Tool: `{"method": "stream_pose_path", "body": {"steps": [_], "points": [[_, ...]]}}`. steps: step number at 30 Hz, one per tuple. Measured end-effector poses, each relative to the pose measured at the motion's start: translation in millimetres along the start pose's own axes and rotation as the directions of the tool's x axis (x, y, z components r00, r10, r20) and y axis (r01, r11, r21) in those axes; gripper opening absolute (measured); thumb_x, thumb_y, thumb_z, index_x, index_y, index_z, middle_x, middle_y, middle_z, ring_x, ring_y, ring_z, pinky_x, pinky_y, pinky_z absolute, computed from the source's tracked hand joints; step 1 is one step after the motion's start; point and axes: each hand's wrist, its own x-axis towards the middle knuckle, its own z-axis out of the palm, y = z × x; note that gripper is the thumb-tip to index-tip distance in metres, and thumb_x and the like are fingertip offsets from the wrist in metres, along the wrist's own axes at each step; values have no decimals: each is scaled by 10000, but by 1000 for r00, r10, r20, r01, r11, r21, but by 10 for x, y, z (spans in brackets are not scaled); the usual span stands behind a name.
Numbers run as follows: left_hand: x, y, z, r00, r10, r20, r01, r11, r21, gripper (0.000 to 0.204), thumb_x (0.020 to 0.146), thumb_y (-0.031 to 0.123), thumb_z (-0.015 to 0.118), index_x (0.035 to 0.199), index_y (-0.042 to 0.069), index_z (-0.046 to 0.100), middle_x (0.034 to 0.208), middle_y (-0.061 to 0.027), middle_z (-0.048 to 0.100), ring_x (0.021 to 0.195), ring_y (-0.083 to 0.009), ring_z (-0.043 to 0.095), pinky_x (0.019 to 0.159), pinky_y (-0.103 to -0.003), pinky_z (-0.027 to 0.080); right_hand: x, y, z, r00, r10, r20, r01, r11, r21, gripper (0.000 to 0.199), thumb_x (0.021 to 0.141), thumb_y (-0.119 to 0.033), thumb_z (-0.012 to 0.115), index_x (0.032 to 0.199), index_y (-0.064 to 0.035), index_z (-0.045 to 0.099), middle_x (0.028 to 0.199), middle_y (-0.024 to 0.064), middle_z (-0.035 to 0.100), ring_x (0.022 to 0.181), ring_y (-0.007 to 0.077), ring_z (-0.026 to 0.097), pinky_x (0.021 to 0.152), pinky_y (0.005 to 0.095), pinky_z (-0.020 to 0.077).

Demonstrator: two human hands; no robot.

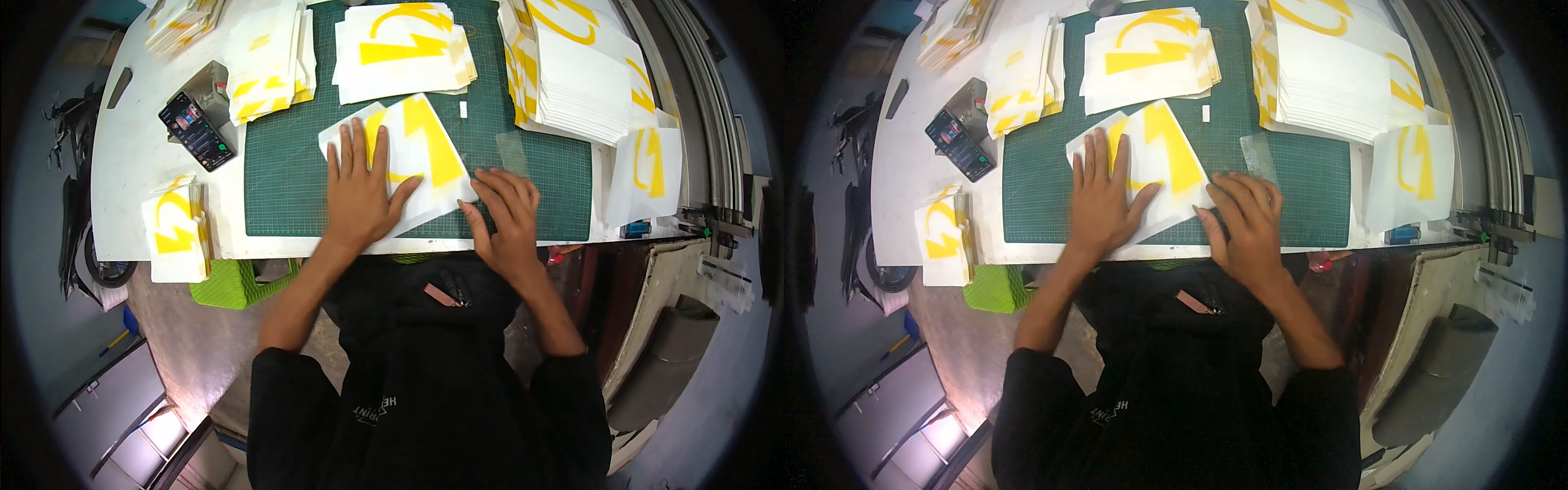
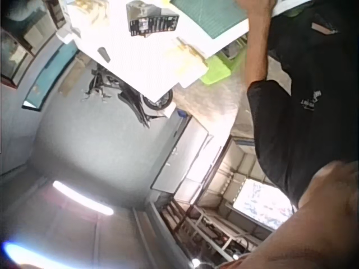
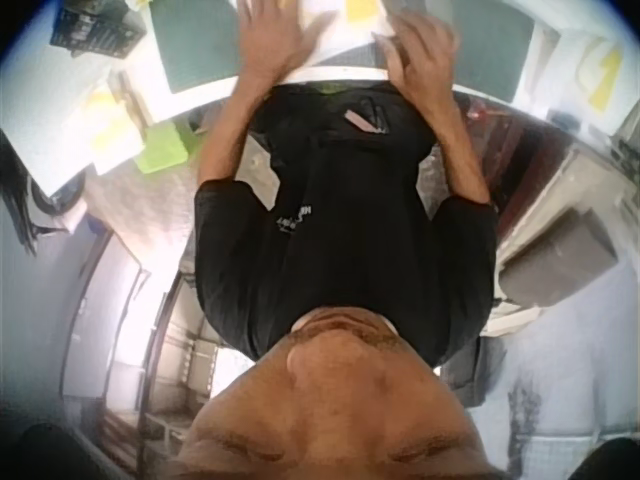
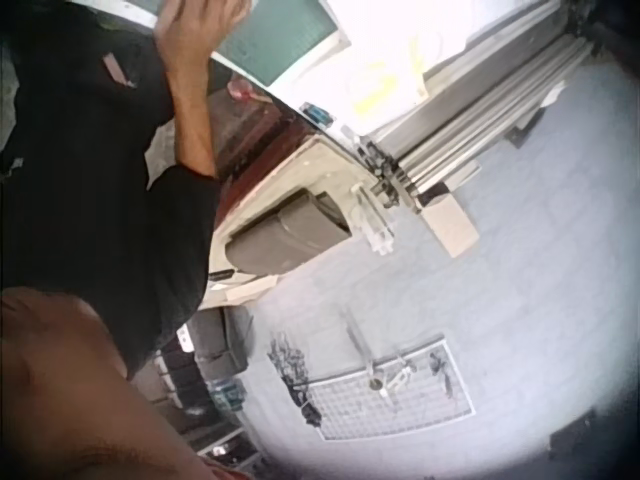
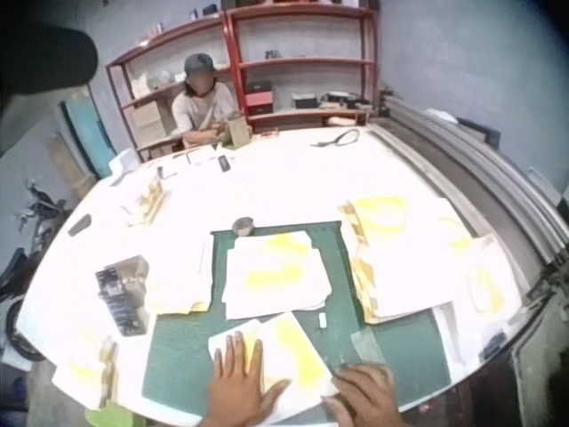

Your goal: The person folds white paper sheets printed with a yellow logo in half on a green cutting mat. They smooth the crease with their hands and stack the folded sheets into a pile. The process is repeated for multiple sheets throughout the clip.

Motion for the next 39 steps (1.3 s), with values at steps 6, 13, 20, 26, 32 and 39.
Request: {"method": "stream_pose_path", "body": {"steps": [6,13,20,26,32,39], "points": [[7,143,106,992,-128,-18,128,992,14,795,1051,499,536,1609,-32,338,1642,-429,192,1542,-598,166,1231,-682,147,1,-398,330,978,-37,204,38,999,3,439,960,-271,716,1318,-21,671,1452,153,606,1434,325,491,1210,630,274],[-42,61,-22,996,-58,70,59,998,-2,793,1058,474,530,1636,-12,289,1687,-373,150,1583,-528,126,1254,-656,107,-143,-128,235,948,-13,319,55,991,-124,608,992,-428,662,1457,-44,581,1594,110,494,1532,292,375,1224,728,153],[-64,21,-20,996,-13,84,12,1000,15,829,1045,526,527,1641,0,289,1703,-343,151,1589,-519,117,1248,-679,74,-218,158,86,944,20,330,61,970,-234,624,1016,-482,611,1489,-79,562,1620,68,471,1553,288,342,1189,789,159],[-103,-34,-149,974,96,204,-105,994,31,888,1017,649,489,1657,65,294,1722,-310,135,1606,-487,92,1232,-715,32,-238,228,46,955,30,297,61,954,-294,605,1003,-498,630,1492,-147,576,1628,3,465,1586,323,268,1184,828,82],[-114,-60,-151,970,128,207,-146,987,73,915,991,701,487,1659,102,311,1721,-309,143,1606,-491,91,1222,-733,32,-221,313,26,969,13,246,62,954,-295,567,989,-493,662,1448,-163,623,1607,-8,491,1584,335,266,1169,848,62],[-105,-86,-182,966,160,201,-170,985,30,959,953,746,503,1655,116,332,1720,-312,145,1601,-505,100,1210,-753,43,-74,305,-12,982,-34,186,87,956,-280,461,943,-332,752,1355,-133,695,1478,-6,624,1459,343,458,1206,792,76]]}}
